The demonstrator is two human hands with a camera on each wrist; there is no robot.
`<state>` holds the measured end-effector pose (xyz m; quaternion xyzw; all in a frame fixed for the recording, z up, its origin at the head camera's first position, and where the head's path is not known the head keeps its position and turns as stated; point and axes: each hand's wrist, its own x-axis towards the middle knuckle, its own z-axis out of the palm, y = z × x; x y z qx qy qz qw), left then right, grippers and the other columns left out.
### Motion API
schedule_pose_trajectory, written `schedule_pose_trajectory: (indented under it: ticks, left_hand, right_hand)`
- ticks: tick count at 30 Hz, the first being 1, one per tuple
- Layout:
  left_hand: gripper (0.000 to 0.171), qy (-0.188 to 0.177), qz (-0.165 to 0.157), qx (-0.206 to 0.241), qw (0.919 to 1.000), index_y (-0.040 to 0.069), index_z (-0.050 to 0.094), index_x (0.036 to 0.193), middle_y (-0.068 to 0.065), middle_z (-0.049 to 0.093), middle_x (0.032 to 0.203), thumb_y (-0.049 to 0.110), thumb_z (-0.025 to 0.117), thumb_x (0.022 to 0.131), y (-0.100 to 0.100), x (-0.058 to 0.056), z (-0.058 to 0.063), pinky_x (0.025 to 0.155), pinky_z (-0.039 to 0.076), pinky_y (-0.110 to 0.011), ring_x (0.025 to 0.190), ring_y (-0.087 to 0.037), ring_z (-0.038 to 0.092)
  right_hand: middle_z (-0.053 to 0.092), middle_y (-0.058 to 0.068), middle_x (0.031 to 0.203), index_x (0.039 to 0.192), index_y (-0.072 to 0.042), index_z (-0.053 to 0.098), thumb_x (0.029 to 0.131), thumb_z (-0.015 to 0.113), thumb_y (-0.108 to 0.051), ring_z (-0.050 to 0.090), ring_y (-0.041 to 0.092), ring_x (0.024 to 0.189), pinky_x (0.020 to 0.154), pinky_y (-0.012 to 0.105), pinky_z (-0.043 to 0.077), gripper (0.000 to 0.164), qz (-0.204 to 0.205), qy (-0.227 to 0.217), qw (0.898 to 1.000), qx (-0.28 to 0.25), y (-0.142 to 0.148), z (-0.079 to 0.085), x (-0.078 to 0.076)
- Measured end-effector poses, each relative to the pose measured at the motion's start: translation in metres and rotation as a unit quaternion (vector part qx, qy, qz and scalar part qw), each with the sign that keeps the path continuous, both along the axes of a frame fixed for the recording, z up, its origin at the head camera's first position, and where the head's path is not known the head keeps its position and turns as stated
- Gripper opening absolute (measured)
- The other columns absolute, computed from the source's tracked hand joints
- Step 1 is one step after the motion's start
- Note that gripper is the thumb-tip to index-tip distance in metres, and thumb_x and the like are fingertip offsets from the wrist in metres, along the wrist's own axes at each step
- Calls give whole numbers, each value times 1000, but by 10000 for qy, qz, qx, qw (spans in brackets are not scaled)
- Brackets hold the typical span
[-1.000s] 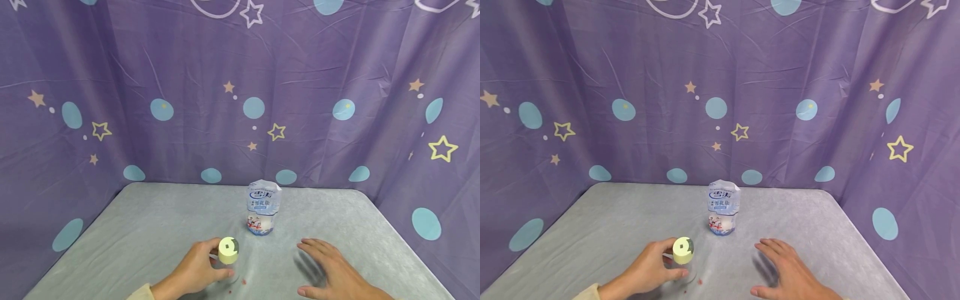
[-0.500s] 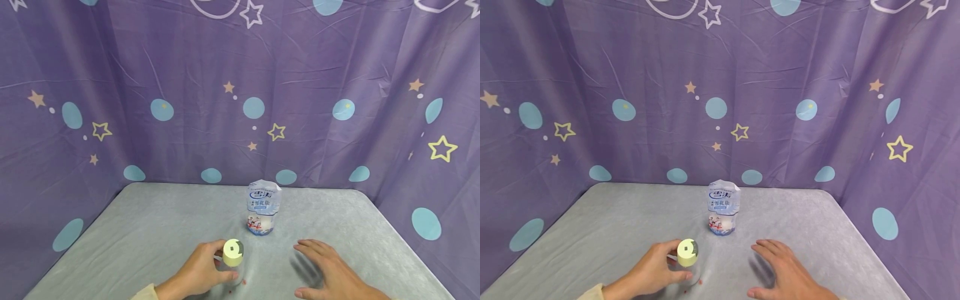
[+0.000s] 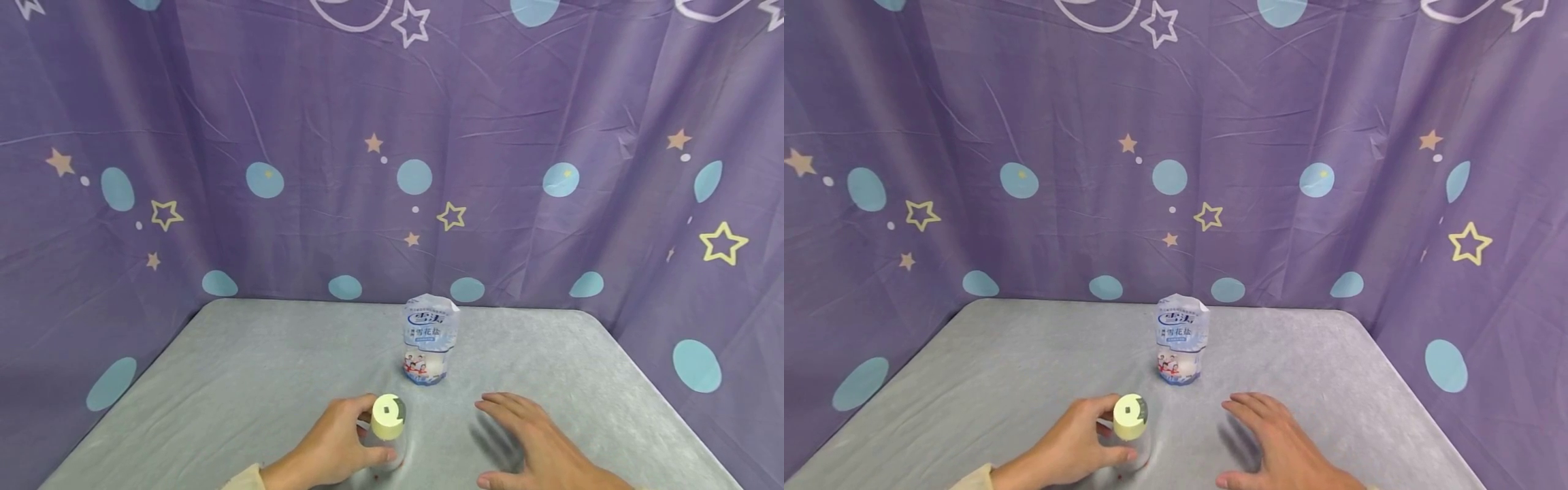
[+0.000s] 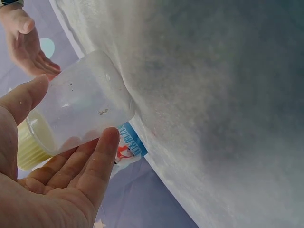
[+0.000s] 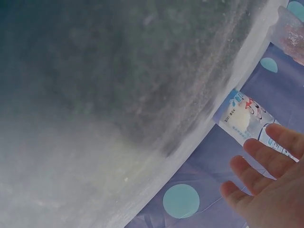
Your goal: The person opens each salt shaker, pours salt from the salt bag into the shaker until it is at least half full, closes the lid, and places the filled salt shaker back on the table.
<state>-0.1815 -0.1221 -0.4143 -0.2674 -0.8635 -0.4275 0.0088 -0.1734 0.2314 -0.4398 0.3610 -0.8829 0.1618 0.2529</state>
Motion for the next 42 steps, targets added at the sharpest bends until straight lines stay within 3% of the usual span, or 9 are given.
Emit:
schedule_pose_trajectory:
  ticks: [15, 23, 28, 33, 42]
  left_hand:
    - [49, -281, -56, -24, 9996, 18, 69, 112, 16, 67, 96, 28, 95, 72, 8, 1, 1, 76, 57, -27, 89, -4, 62]
    - [51, -352, -51, -15, 9994, 17, 69, 114, 16, 67, 97, 28, 95, 71, 11, 2, 0, 76, 58, -28, 89, -3, 62]
    - [52, -340, -58, 30, 9994, 17, 70, 115, 16, 67, 97, 28, 95, 71, 13, 3, 0, 76, 58, -28, 88, -2, 62]
    - [51, -433, -73, 42, 9990, 16, 70, 114, 15, 67, 98, 28, 95, 72, 14, 3, 1, 76, 58, -28, 89, -3, 62]
    - [52, -601, -88, 11, 9982, 16, 70, 116, 16, 67, 98, 27, 95, 71, 17, 4, 3, 75, 57, -27, 88, -2, 62]
  right_hand:
    - [60, -4, 138, 139, -13, 61, 71, 83, -68, 58, 21, 124, 99, 42, 42, 90, 305, 117, 9995, -16, -8, 0, -1]
    - [61, -7, 138, 141, -17, 60, 72, 82, -69, 58, 19, 123, 98, 41, 45, 89, 349, 165, 9991, -175, -15, -2, -1]
    - [62, -7, 136, 141, -18, 59, 73, 83, -66, 59, 18, 121, 93, 46, 50, 87, 317, 41, 9991, -291, -20, 0, 1]
    - [60, -11, 137, 143, -23, 57, 74, 83, -66, 58, 14, 122, 93, 43, 51, 85, 179, -246, 9989, -350, -23, 2, 4]
    - [60, -10, 137, 144, -27, 55, 74, 84, -64, 57, 12, 122, 92, 41, 52, 84, 219, -340, 9980, -491, -27, 2, 4]
